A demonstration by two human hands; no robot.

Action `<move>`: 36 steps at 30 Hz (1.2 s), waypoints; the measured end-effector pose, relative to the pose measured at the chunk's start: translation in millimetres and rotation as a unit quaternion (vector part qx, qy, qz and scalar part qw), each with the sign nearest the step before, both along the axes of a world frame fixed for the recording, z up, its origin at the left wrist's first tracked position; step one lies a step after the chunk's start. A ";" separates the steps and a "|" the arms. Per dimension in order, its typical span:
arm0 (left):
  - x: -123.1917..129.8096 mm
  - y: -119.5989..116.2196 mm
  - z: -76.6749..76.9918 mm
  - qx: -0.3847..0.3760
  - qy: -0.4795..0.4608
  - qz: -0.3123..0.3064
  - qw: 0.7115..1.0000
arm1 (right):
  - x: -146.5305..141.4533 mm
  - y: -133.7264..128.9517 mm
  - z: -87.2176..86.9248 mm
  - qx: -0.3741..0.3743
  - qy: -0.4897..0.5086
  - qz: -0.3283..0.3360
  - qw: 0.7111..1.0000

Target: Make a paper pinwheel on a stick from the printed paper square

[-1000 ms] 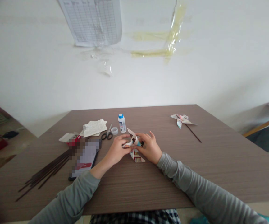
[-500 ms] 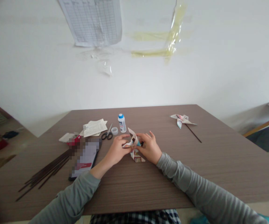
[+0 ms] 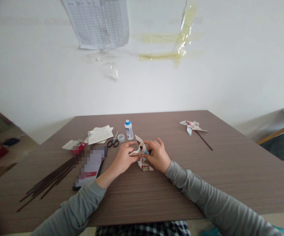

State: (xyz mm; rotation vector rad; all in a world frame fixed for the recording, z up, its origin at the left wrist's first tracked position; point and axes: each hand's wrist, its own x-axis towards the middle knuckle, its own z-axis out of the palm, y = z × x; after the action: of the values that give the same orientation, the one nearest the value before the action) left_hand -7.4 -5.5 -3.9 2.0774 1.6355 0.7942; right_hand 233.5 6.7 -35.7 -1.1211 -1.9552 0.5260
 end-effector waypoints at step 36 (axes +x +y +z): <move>-11.8 -1.0 5.1 0.005 -0.074 -0.016 0.997 | 6.6 8.0 4.8 0.010 -0.052 -0.026 0.998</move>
State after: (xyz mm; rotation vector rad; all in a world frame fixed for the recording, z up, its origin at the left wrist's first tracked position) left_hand -19.1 -6.5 1.2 1.9951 1.5191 0.9236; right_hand 240.2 14.7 -30.9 -1.2042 -2.0111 0.4270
